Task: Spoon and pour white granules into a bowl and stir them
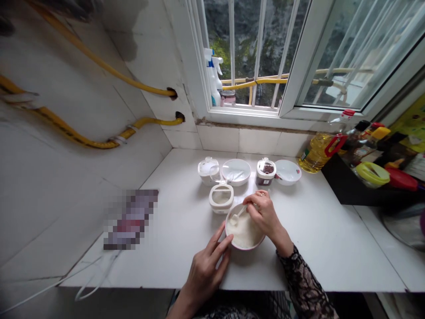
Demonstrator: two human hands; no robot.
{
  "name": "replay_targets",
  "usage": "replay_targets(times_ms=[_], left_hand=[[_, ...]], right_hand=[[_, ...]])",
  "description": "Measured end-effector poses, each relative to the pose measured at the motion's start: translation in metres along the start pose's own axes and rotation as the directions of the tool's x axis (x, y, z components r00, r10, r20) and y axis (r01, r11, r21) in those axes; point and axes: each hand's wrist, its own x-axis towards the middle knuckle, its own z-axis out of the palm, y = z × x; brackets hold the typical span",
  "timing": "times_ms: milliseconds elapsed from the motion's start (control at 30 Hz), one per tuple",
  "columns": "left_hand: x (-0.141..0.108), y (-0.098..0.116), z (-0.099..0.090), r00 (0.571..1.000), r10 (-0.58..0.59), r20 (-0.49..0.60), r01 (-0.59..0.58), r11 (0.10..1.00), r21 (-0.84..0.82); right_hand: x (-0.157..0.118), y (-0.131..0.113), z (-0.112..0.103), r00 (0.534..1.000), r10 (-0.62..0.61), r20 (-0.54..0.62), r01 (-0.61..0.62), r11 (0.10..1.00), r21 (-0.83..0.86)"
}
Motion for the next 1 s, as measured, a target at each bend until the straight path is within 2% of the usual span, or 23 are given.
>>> replay_targets(times_ms=[67, 167, 233, 300, 533, 767, 867, 1000], left_hand=[[0.0, 0.0, -0.001, 1.0, 0.002, 0.003, -0.002, 1.0, 0.002], [0.0, 0.001, -0.001, 1.0, 0.005, 0.004, -0.005, 1.0, 0.004], [0.001, 0.001, -0.001, 1.0, 0.007, 0.001, -0.007, 1.0, 0.001], [0.001, 0.001, -0.001, 1.0, 0.009, 0.0, -0.009, 1.0, 0.001], [0.001, 0.001, -0.001, 1.0, 0.007, -0.002, -0.007, 1.0, -0.003], [0.002, 0.001, -0.002, 1.0, 0.006, 0.0, -0.006, 1.0, -0.018], [0.001, 0.001, -0.001, 1.0, 0.011, -0.002, -0.011, 1.0, -0.021], [0.0, 0.0, 0.0, 1.0, 0.006, -0.002, -0.006, 1.0, -0.013]], right_hand=[[0.0, -0.001, -0.003, 0.989, 0.142, -0.039, -0.138, 0.987, 0.083], [0.001, -0.001, -0.008, 0.926, 0.377, -0.028, -0.356, 0.895, 0.268], [0.002, -0.001, -0.01, 0.88, 0.474, 0.005, -0.439, 0.811, 0.385], [0.003, -0.001, -0.012, 0.855, 0.518, 0.02, -0.467, 0.753, 0.464], [0.005, -0.001, -0.013, 0.824, 0.564, 0.045, -0.483, 0.66, 0.575], [0.009, 0.002, -0.01, 0.819, 0.574, -0.003, -0.462, 0.663, 0.589], [0.012, 0.001, -0.007, 0.834, 0.549, -0.051, -0.42, 0.694, 0.585], [0.013, -0.009, 0.0, 0.891, 0.408, -0.197, -0.276, 0.833, 0.479]])
